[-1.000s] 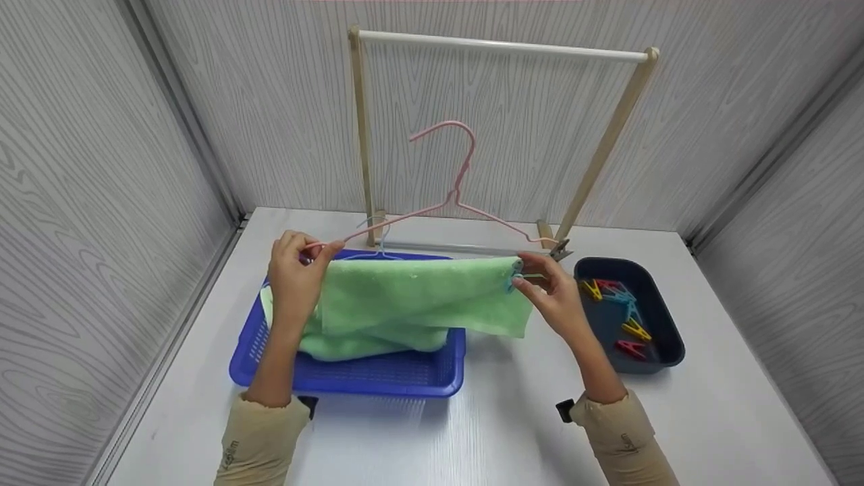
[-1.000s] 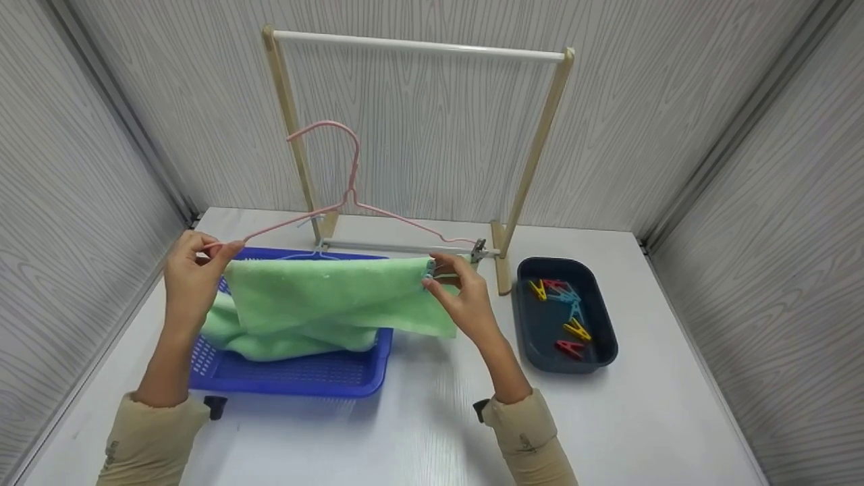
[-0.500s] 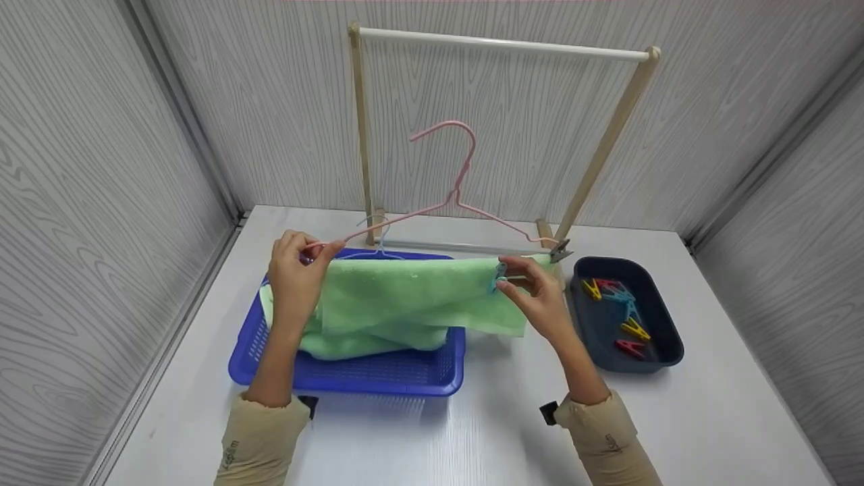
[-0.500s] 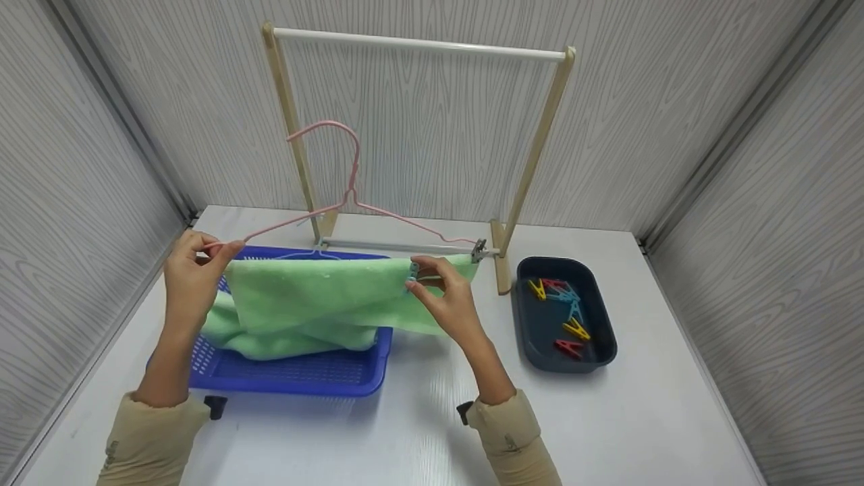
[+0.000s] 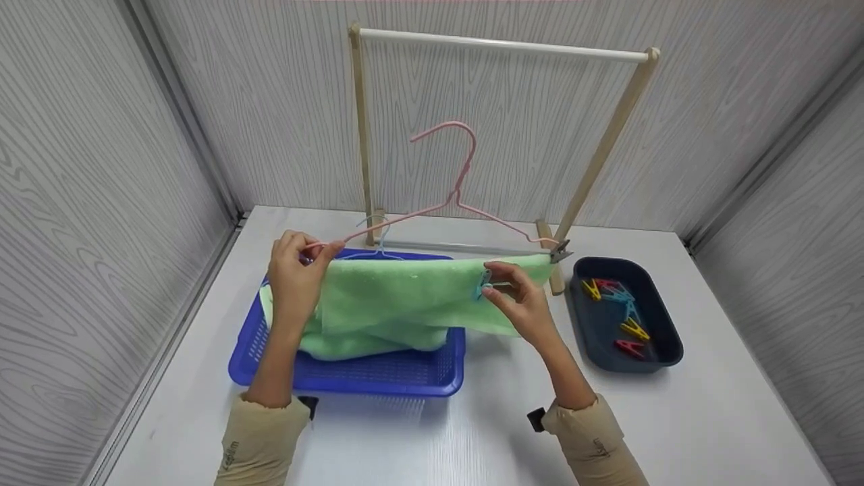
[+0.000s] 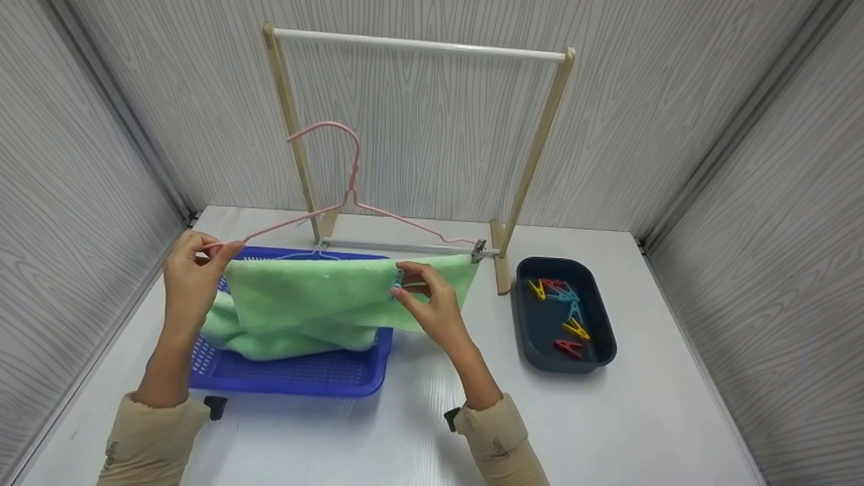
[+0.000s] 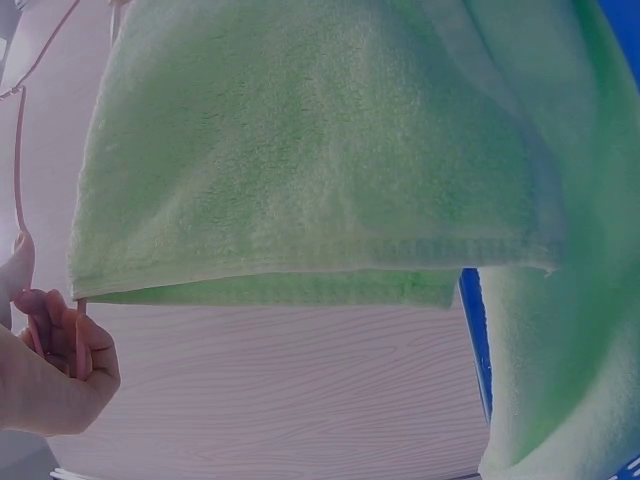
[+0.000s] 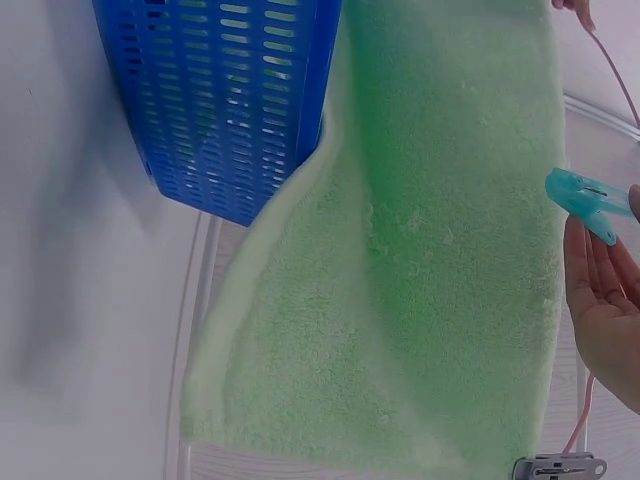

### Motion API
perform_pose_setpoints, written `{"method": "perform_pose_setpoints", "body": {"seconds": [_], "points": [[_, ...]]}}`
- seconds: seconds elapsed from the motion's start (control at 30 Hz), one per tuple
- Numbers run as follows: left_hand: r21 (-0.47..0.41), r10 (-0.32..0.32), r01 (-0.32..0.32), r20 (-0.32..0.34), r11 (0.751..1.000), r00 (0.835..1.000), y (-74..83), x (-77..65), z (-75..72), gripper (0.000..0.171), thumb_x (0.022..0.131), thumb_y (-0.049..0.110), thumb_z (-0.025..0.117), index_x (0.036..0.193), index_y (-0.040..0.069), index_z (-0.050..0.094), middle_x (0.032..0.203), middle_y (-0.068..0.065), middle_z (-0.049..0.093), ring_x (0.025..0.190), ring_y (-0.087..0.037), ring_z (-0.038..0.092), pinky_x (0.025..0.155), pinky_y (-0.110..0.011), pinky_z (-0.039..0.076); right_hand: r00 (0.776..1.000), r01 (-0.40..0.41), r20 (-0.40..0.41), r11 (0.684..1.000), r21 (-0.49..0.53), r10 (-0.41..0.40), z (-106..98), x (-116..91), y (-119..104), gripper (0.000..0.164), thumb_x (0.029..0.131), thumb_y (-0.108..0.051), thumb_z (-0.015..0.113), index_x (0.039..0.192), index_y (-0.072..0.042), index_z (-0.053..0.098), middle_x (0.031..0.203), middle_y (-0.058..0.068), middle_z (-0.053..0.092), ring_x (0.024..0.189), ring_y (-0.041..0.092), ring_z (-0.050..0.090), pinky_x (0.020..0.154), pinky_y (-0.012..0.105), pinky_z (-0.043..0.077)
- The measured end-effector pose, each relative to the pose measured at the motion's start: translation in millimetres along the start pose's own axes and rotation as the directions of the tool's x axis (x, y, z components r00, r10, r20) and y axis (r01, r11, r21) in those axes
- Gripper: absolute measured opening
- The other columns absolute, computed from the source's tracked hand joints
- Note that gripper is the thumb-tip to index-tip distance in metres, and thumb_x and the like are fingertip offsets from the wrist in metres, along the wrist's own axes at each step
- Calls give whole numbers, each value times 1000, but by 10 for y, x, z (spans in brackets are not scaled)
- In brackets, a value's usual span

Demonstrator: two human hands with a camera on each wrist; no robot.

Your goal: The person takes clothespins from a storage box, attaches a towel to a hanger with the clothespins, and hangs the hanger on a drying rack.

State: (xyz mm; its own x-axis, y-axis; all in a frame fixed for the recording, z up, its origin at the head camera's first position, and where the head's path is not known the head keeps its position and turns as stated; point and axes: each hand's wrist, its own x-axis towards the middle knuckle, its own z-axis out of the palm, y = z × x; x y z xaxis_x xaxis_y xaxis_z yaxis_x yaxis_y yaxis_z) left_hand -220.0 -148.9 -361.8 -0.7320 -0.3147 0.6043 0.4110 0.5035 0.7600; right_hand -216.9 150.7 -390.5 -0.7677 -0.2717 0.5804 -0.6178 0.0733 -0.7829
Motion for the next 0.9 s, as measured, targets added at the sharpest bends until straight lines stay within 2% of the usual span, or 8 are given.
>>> {"method": "perform_pose_setpoints", "body": {"seconds": [0.2, 0.43, 0.6, 0.8, 0.9], "points": [[-18, -5, 5, 9, 1000, 1000, -7, -18, -5, 33, 67, 32, 65, 61, 5, 47, 65, -2, 39, 65, -15, 34, 56, -25, 27, 1000, -4, 0, 999, 31, 4, 38, -10, 1, 33, 74, 10, 53, 105, 16, 43, 93, 29, 46, 84, 37, 46, 71, 52, 35], [-16, -7, 7, 11, 1000, 1000, -1, -19, -8, 34, 67, 33, 65, 60, 5, 47, 65, -2, 40, 64, -15, 33, 56, -25, 27, 1000, -8, 8, 999, 40, 8, 77, -7, -9, 33, 74, 11, 52, 105, 17, 42, 95, 30, 45, 85, 38, 46, 73, 38, 40], [-10, 4, -4, 8, 1000, 1000, 8, -14, -13, 34, 67, 33, 65, 60, 6, 47, 65, -2, 39, 64, -15, 34, 55, -26, 27, 1000, -1, 22, 999, 51, 0, 107, 0, -19, 34, 75, 12, 51, 106, 18, 41, 97, 33, 44, 86, 40, 45, 74, 43, 39], [-14, 2, -2, 11, 1000, 1000, -8, -16, -11, 35, 67, 33, 65, 60, 5, 46, 66, -1, 39, 64, -14, 34, 56, -26, 27, 1000, 6, 29, 998, 63, -8, 133, 17, -8, 31, 74, 12, 51, 104, 17, 43, 96, 31, 45, 86, 37, 45, 74, 33, 41], [-9, 4, -4, 9, 1000, 1000, -11, -7, -13, 35, 67, 34, 65, 60, 5, 46, 65, -2, 39, 64, -14, 34, 55, -26, 27, 999, 23, 45, 998, 61, -26, 157, 56, -29, 31, 73, 13, 52, 103, 17, 43, 94, 29, 46, 85, 38, 46, 73, 39, 40]]}}
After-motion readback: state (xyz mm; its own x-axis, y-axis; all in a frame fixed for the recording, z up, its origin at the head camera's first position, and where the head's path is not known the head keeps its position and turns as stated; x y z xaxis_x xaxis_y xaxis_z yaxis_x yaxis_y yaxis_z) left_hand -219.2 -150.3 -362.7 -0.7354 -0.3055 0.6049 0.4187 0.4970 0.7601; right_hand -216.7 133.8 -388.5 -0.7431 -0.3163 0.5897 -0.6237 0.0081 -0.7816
